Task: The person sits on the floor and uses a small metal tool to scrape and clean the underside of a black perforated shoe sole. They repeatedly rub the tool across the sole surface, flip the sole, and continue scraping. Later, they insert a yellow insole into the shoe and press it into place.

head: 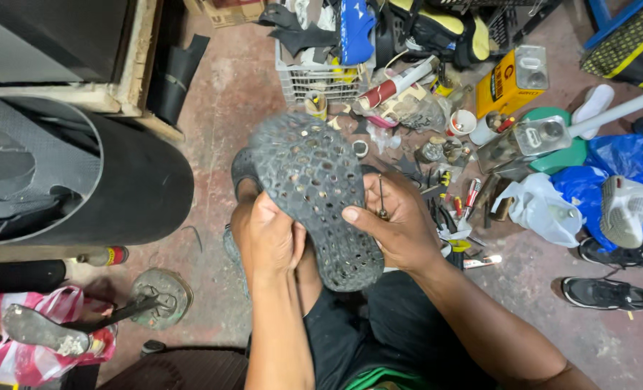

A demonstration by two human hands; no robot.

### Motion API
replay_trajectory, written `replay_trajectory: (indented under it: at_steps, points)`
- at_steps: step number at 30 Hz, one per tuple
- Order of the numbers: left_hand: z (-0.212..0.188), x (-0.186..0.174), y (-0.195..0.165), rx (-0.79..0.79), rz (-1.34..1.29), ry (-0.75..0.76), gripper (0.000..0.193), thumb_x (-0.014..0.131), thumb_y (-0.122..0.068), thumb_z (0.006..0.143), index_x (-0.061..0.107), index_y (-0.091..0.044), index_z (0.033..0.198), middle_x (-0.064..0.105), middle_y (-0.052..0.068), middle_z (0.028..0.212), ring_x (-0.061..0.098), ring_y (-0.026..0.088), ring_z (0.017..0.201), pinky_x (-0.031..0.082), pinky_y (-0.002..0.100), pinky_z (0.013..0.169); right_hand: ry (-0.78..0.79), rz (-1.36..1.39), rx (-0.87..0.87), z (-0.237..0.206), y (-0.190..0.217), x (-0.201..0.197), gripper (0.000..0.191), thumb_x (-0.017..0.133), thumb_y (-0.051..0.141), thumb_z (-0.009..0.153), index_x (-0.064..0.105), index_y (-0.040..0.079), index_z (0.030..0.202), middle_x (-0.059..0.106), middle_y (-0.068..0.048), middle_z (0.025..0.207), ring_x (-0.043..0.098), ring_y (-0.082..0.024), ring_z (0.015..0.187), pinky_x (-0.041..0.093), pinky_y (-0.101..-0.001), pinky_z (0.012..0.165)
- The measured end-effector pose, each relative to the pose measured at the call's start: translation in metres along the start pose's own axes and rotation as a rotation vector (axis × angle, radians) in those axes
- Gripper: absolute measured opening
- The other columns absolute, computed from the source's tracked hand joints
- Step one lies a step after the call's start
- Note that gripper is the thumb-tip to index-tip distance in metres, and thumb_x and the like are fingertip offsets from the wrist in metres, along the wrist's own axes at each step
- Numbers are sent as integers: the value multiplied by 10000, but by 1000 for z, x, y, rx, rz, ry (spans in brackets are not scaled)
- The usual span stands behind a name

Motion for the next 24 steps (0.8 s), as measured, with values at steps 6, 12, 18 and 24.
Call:
replay_trajectory:
  at_steps: [6, 12, 18, 24]
  points:
    - [-10, -5, 12, -52, 133, 55, 340, 751, -10, 937, 639, 44, 1254, 707, 110, 1205, 698, 210, 1082, 570, 356, 961, -92, -625, -325, -3, 9, -6, 430, 703, 159, 966, 360, 68, 724, 316, -22, 710, 306, -137, 689, 294, -343, 628]
    - [-6, 3, 7, -46, 221, 132, 344, 760, -44, 953, 648, 54, 1264, 708, 111, 1220, 688, 203, 1086, 559, 349, 964, -98, -743, -513, -7, 7, -13, 423, 722, 146, 958, 363, 77, 746, 318, 18, 743, 319, -106, 711, 289, -308, 651]
    - [-7, 5, 2, -63, 244, 132, 320, 751, -37, 955, 640, 42, 1245, 695, 101, 1189, 676, 191, 1050, 552, 335, 926, -151, -490, -273, -17, -5, -11, 383, 734, 76, 970, 409, 104, 769, 306, 93, 737, 260, -29, 685, 236, -247, 577]
    - [-7, 5, 2, -106, 280, 156, 297, 743, -30, 957, 632, 30, 1226, 683, 91, 1158, 663, 179, 1014, 546, 321, 887, -214, -578, -237, -24, -6, -15, 377, 775, 75, 925, 437, 93, 757, 330, 106, 678, 286, -11, 641, 248, -235, 532]
Point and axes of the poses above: each hand's wrist, its own z-axis towards the middle knuckle, its own x-axis out of the palm, y = z × x, the point moved 1 cm from there along z, towards the middle knuckle
